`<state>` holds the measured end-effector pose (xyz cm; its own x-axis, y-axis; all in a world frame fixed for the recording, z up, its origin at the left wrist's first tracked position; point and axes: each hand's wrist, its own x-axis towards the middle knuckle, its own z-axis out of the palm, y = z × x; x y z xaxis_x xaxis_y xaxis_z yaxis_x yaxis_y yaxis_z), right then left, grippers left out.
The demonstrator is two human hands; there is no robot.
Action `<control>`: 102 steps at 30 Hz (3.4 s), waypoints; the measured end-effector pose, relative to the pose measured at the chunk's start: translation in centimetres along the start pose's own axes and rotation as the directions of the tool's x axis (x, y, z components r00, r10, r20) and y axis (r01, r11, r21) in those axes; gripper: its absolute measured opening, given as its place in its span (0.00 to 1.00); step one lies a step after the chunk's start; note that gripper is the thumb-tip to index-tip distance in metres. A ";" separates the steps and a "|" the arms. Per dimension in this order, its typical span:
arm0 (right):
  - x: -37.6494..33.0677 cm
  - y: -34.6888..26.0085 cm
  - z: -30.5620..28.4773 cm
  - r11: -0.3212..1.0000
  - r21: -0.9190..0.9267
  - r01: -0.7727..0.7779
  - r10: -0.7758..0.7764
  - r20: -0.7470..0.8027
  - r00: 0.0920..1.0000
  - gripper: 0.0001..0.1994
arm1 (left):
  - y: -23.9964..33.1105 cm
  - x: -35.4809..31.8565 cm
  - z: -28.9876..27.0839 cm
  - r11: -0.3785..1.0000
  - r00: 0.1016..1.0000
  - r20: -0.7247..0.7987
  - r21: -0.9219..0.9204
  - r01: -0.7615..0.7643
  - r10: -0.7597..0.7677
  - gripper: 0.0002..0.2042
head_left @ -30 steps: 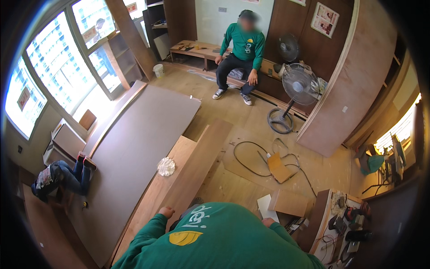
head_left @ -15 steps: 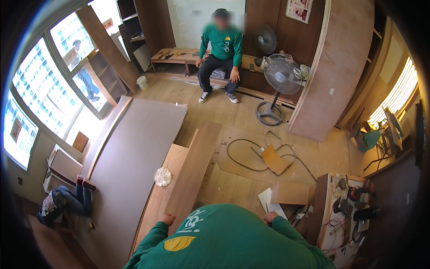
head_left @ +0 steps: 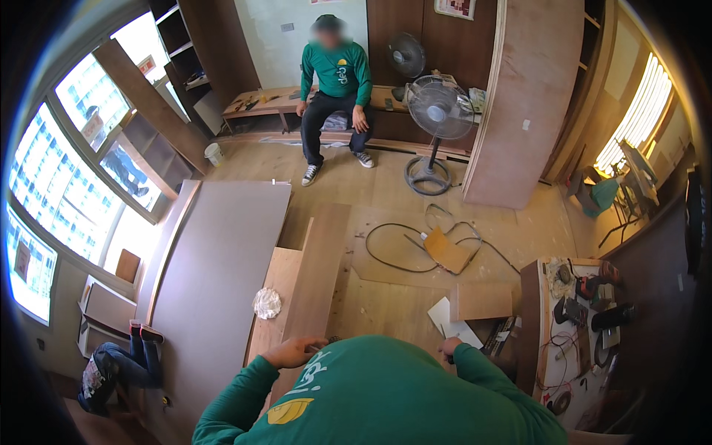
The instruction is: The person uses a knife to shave the edge of a long curved wood panel, moving it repeatedly along the side, and then picks up a small metal object to inspect it before returning to the wood panel.
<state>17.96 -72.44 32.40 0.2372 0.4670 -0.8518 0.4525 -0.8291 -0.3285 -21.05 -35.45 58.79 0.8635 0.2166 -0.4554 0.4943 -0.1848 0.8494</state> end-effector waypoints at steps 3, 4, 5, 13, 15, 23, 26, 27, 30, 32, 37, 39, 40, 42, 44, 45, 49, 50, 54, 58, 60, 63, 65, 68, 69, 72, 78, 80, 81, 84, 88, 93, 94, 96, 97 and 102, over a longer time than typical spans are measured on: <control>-1.1 -1.6 0.0 0.964 0.245 -0.103 0.112 -0.026 0.993 0.14 | 7.2 -1.7 -3.2 0.992 0.973 0.229 -0.129 0.013 0.017 0.18; -2.0 -3.0 -0.3 0.929 0.342 -0.139 0.154 -0.018 0.988 0.13 | 9.9 -2.6 -4.5 0.974 0.972 0.232 -0.226 0.014 0.040 0.19; -2.4 -3.1 -0.4 0.928 0.345 -0.140 0.159 -0.026 0.987 0.13 | 12.7 -3.0 -5.7 0.946 0.967 0.243 -0.324 0.006 0.077 0.20; -3.4 -1.2 0.2 0.912 0.352 -0.210 0.230 -0.014 0.973 0.14 | 34.6 -5.4 -4.6 0.188 0.172 0.077 -0.443 -0.877 0.982 0.22; -3.1 -3.8 -0.1 0.907 0.368 -0.206 0.221 0.001 0.975 0.15 | 38.2 -7.8 -0.7 0.156 0.321 -0.182 -0.593 -0.790 0.929 0.19; 1.7 2.5 1.9 0.903 0.429 0.018 0.021 -0.086 0.996 0.13 | 40.1 -4.6 0.6 -0.290 -0.185 -0.265 -0.443 -0.849 0.946 0.28; -2.3 0.4 3.6 0.734 0.626 -0.263 0.295 0.054 0.954 0.13 | 42.2 -6.2 0.3 0.113 0.162 -0.057 -0.494 -0.862 0.985 0.26; -2.9 0.1 3.1 0.797 0.545 -0.260 0.267 0.068 0.961 0.13 | 42.4 -6.6 -1.4 0.201 0.199 0.047 -0.418 -0.886 0.979 0.25; -3.7 -1.3 1.7 0.886 0.415 -0.208 0.188 0.090 0.978 0.10 | 35.8 -10.5 -6.8 0.112 0.137 -0.065 -0.293 -0.950 0.988 0.14; -4.5 -3.0 1.4 0.833 0.525 -0.174 0.151 0.086 0.985 0.07 | 31.2 -10.8 -8.0 0.150 0.189 -0.296 -0.149 -0.977 0.936 0.10; -3.9 -0.4 2.1 0.884 0.464 -0.062 0.079 -0.019 0.997 0.10 | 16.4 -4.0 -12.7 0.829 0.556 -0.739 0.006 -0.559 0.380 0.17; -3.1 -1.5 1.8 0.948 0.286 0.141 -0.124 -0.079 0.989 0.13 | 4.4 -2.9 -11.8 0.963 0.449 -0.892 -0.071 -0.262 0.056 0.14; -2.7 -1.6 1.6 0.956 0.178 0.231 -0.215 -0.107 0.971 0.15 | -1.4 -3.5 -10.2 0.987 0.424 -0.903 -0.119 -0.103 -0.065 0.12; -1.7 -0.5 2.1 0.943 0.131 0.306 -0.281 -0.176 0.943 0.18 | -13.9 -5.3 -4.5 0.948 0.311 -0.899 -0.266 0.172 -0.309 0.11; -0.3 4.1 2.4 0.934 0.245 0.259 -0.172 -0.326 0.930 0.20 | -22.0 -5.6 4.0 0.864 0.441 -0.789 -0.215 0.455 -0.428 0.16; 0.0 0.6 2.9 0.953 0.199 0.228 -0.190 -0.192 0.963 0.20 | -29.0 -12.1 9.4 0.758 0.433 -0.748 -0.142 0.636 -0.504 0.15; -0.6 -1.1 -1.7 0.925 -0.269 0.267 -0.235 0.148 0.961 0.16 | -31.2 -18.9 26.5 0.445 0.351 -0.295 -0.378 0.812 -0.889 0.23; 0.5 0.1 -2.7 0.938 -0.270 0.216 -0.180 0.153 0.972 0.14 | -29.7 -19.0 28.0 0.428 0.359 -0.239 -0.388 0.816 -0.902 0.23; 4.5 -0.9 -6.2 0.966 0.167 -0.199 0.202 -0.004 0.979 0.14 | -25.8 -17.9 28.8 0.440 0.377 -0.227 -0.450 0.777 -0.898 0.25; 4.6 -10.6 -6.5 0.975 0.221 -0.034 0.081 -0.209 0.975 0.31 | -27.6 -19.8 28.0 0.481 0.319 -0.363 -0.585 0.653 -0.875 0.23; 3.8 -15.7 -7.3 0.967 0.255 0.001 0.073 -0.281 0.957 0.36 | -28.7 -18.8 26.3 0.482 0.278 -0.393 -0.702 0.525 -0.876 0.21; 3.5 -20.2 -7.5 0.907 0.399 0.134 0.024 -0.367 0.930 0.38 | -28.5 -17.1 22.3 0.494 0.278 -0.410 -0.748 0.443 -0.869 0.19; 3.2 -22.9 -5.9 0.881 0.363 0.304 -0.104 -0.477 0.872 0.28 | -29.3 -17.3 20.6 0.516 0.292 -0.428 -0.753 0.408 -0.856 0.18; 2.2 -27.0 -3.7 0.752 0.658 -0.034 0.135 -0.104 0.985 0.15 | -32.3 -18.4 19.4 0.551 0.327 -0.447 -0.724 0.415 -0.833 0.17; 1.7 -28.2 -2.4 0.739 0.670 -0.078 0.161 -0.063 0.985 0.13 | -33.8 -19.0 19.1 0.554 0.334 -0.443 -0.698 0.455 -0.832 0.17; 0.4 -30.3 2.6 0.741 0.661 -0.119 0.189 -0.035 0.981 0.13 | -39.0 -19.7 17.8 0.558 0.368 -0.419 -0.615 0.557 -0.830 0.16; 3.2 -31.6 15.0 0.337 0.880 -0.334 0.328 0.223 0.918 0.11 | -49.7 -18.3 15.5 0.596 0.421 -0.430 -0.465 0.655 -0.799 0.18; 6.3 -31.3 19.2 0.232 0.877 -0.422 0.325 0.338 0.883 0.12 | -52.3 -16.4 15.0 0.620 0.447 -0.438 -0.445 0.646 -0.780 0.18; 8.0 -31.5 21.8 0.245 0.874 -0.420 0.306 0.342 0.889 0.13 | -54.2 -15.5 14.4 0.605 0.438 -0.422 -0.478 0.636 -0.794 0.19; 13.4 -33.1 27.5 0.130 0.911 -0.392 0.282 0.345 0.895 0.16 | -58.8 -12.1 12.6 0.583 0.440 -0.383 -0.496 0.644 -0.812 0.20; 21.6 -31.0 33.7 0.011 0.934 -0.357 0.307 0.336 0.890 0.15 | -59.5 -4.8 11.2 0.639 0.472 -0.468 -0.311 0.703 -0.747 0.26; 28.9 -35.8 37.9 0.098 0.962 -0.256 0.459 0.185 0.869 0.18 | -65.0 -2.8 10.2 0.609 0.357 -0.720 -0.114 0.785 -0.595 0.28; 29.7 -36.3 38.3 0.096 0.960 -0.262 0.471 0.188 0.862 0.20 | -65.1 -2.6 10.2 0.600 0.358 -0.688 -0.141 0.787 -0.632 0.27; 31.6 -35.7 38.6 0.123 0.973 -0.196 0.426 0.126 0.896 0.19 | -64.4 -1.3 10.3 0.625 0.377 -0.670 -0.167 0.763 -0.640 0.26; 32.8 -34.9 38.3 0.099 0.983 -0.153 0.430 0.097 0.898 0.17 | -63.8 -0.5 10.2 0.644 0.394 -0.662 -0.178 0.744 -0.638 0.25; 33.8 -35.6 39.0 0.031 0.989 -0.144 0.487 0.111 0.866 0.13 | -62.4 -1.2 9.4 0.616 0.368 -0.622 -0.240 0.751 -0.691 0.24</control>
<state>-23.67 -39.09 -0.63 0.3303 -0.0334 -0.9433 -0.8705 -0.3972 -0.2908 -52.00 -33.21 3.85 -0.0858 0.8035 -0.5891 0.9285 0.2788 0.2451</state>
